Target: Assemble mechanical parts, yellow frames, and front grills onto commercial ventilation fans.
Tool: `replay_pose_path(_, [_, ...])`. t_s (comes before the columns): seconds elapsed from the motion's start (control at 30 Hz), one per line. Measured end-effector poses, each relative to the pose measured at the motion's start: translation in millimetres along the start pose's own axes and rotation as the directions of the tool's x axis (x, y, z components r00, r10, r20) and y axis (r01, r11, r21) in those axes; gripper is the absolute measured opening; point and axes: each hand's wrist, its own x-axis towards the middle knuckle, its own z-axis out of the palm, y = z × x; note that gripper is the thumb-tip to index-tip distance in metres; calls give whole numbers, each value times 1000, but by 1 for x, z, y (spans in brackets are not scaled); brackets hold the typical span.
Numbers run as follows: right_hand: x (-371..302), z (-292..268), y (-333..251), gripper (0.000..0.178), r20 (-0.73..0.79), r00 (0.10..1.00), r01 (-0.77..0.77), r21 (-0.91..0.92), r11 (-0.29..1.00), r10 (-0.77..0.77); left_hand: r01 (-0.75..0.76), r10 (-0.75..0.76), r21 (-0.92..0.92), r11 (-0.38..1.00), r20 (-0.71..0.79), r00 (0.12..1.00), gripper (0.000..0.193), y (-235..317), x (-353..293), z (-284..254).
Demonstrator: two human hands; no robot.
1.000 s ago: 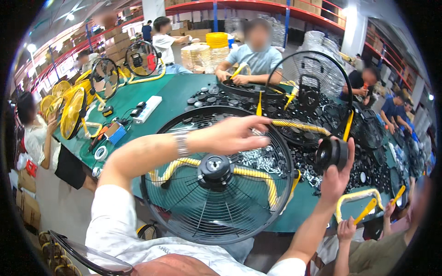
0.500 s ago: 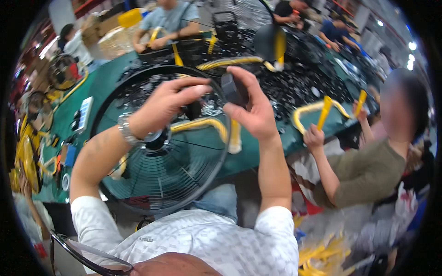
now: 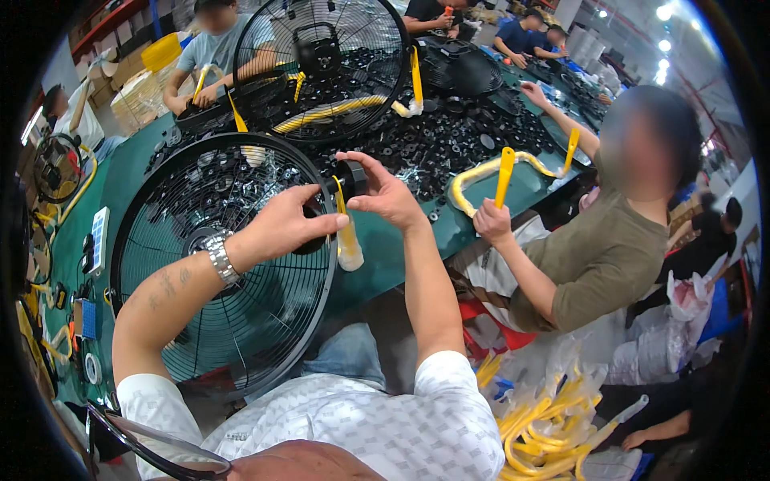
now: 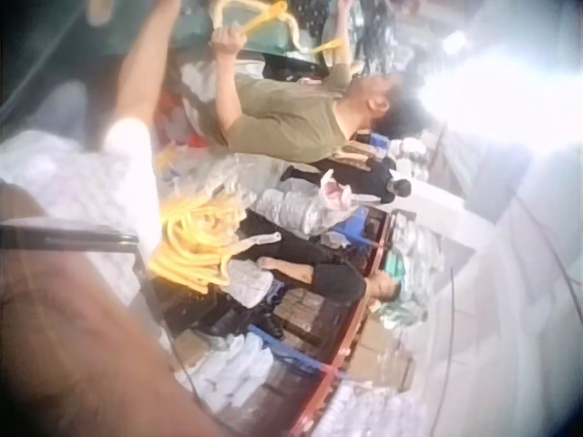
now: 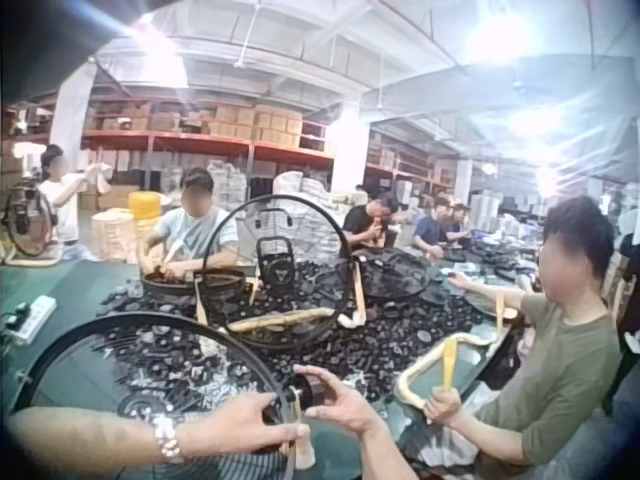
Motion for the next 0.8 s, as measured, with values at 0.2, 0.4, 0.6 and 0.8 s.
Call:
replay_pose_path(0.2, [9, -1, -22, 85, 84, 994, -60, -105, 993, 69, 19, -5, 211, 977, -67, 998, 60, 9, 2, 5])
replay_pose_path(0.4, [29, -11, -34, 60, -68, 896, -413, -492, 766, 439, -38, 46, 233, 972, -28, 999, 51, 16, 2, 2])
replay_pose_path(0.6, [23, 13, -33, 48, -153, 955, -287, -278, 917, 253, 15, -15, 258, 966, -1, 1000, 50, 31, -2, 1])
replay_pose_path(0.8, [11, 0, -42, 55, 15, 958, -279, -171, 945, 285, 3, -8, 267, 964, 21, 1000, 52, 28, -3, 0])
